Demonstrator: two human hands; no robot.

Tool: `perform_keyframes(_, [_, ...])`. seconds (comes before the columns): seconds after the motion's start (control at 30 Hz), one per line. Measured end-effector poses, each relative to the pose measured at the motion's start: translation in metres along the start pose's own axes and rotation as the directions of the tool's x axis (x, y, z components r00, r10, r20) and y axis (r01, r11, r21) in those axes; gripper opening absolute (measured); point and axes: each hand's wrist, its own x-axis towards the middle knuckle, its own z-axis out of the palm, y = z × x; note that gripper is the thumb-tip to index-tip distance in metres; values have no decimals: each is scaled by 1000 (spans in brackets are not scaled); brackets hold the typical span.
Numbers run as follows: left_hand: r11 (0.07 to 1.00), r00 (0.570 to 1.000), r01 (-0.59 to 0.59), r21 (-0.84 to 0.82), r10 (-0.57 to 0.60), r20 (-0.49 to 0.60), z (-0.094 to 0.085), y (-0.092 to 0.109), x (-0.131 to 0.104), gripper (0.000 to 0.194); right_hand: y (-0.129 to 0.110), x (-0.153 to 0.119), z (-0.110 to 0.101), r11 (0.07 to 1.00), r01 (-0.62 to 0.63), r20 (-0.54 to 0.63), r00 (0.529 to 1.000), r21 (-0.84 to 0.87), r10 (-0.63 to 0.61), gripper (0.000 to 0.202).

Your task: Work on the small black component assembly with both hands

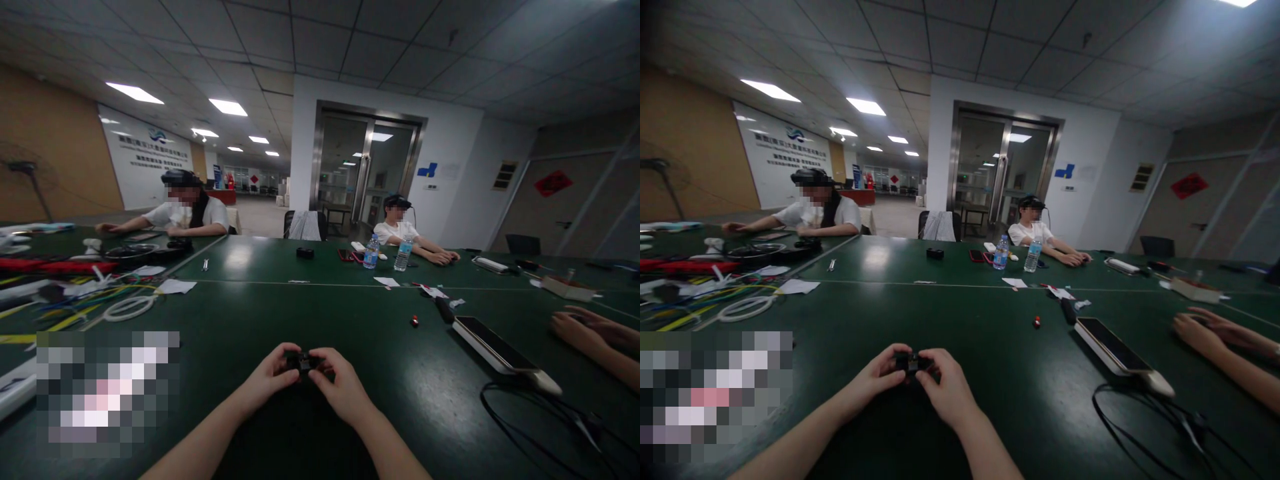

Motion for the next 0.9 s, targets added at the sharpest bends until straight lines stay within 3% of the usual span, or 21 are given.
perform_keyframes(0.9, [999,1000,-28,-37,28,11,2,-1,1,40,0,0,0,999,15,7,1000,39,-15,29])
